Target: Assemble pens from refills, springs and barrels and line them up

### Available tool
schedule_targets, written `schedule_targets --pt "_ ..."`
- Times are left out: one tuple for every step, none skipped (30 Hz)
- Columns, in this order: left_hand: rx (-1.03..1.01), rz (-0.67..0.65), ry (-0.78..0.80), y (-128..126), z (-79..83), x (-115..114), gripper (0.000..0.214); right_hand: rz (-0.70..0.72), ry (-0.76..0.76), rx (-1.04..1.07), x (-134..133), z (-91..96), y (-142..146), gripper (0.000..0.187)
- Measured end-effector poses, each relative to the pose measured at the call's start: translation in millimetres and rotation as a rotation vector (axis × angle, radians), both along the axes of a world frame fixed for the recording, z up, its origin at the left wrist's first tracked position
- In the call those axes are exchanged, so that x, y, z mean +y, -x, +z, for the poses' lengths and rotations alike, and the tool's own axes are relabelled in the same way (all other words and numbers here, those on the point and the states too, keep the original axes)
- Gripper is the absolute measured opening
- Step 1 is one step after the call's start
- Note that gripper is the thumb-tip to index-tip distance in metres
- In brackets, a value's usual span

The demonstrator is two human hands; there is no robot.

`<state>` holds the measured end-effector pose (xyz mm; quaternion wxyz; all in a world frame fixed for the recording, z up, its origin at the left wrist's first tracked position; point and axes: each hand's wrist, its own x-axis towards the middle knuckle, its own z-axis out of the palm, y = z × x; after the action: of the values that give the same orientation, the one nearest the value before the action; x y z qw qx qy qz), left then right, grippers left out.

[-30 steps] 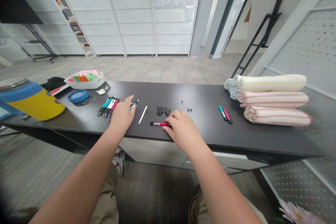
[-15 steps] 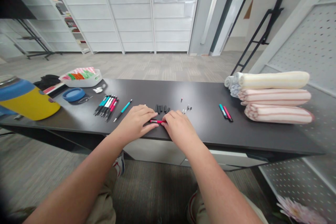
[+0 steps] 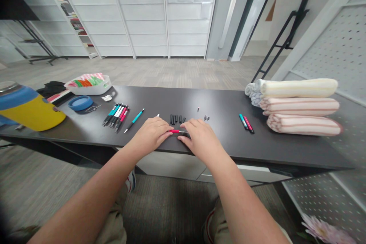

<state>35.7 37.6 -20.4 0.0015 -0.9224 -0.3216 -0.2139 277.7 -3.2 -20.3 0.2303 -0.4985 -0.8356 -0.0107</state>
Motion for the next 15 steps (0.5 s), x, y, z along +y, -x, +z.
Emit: schedule_targets --pt "-0.003 0.003 0.004 0 -0.2 0 0.024 -0.009 -0.003 -0.014 0 1.5 -4 0.022" --pt "-0.005 0.004 0.008 0 -0.1 0 0.024 -0.017 -0.004 -0.026 0 2.9 -7 0.016" --pt "-0.007 0.003 0.013 0 0.0 0 0.024 -0.020 -0.002 -0.036 -1 3.9 -10 0.010" --pt "-0.010 0.002 0.017 0 0.2 0 0.024 -0.019 0.004 -0.041 -1 4.7 -12 0.007" --pt "-0.014 0.001 0.020 0 0.4 0 0.024 -0.014 0.010 -0.041 -1 5.2 -13 0.006" --pt "-0.017 -0.001 0.021 0 0.6 0 0.024 -0.007 0.015 -0.037 -1 5.5 -14 0.007" --pt "-0.020 -0.003 0.022 0 0.7 0 0.024 -0.002 0.018 -0.032 -1 5.7 -13 0.009" --pt "-0.022 -0.006 0.021 1 0.7 0 0.024 -0.001 0.018 -0.026 -2 5.8 -12 0.009" --pt "-0.024 -0.007 0.020 1 0.6 -1 0.024 -0.002 0.014 -0.019 -2 6.1 -10 0.009" --pt "-0.027 -0.008 0.018 1 0.6 -1 0.024 -0.005 0.009 -0.011 -3 6.7 -8 0.010" --pt "-0.031 -0.008 0.018 1 0.6 -1 0.024 -0.009 0.005 0.000 -3 7.5 -6 0.011" --pt "-0.034 -0.009 0.019 1 0.6 -1 0.024 -0.012 0.001 0.014 -4 8.5 -4 0.012" --pt "-0.036 -0.010 0.024 1 0.8 -1 0.024 -0.013 -0.001 0.030 -4 9.9 -2 0.012" --pt "-0.039 -0.009 0.030 1 1.1 -1 0.024 -0.012 -0.001 0.047 -5 11.4 -1 0.012" --pt "-0.042 -0.006 0.038 1 1.6 -1 0.023 -0.008 0.002 0.063 -5 13.0 0 0.013"
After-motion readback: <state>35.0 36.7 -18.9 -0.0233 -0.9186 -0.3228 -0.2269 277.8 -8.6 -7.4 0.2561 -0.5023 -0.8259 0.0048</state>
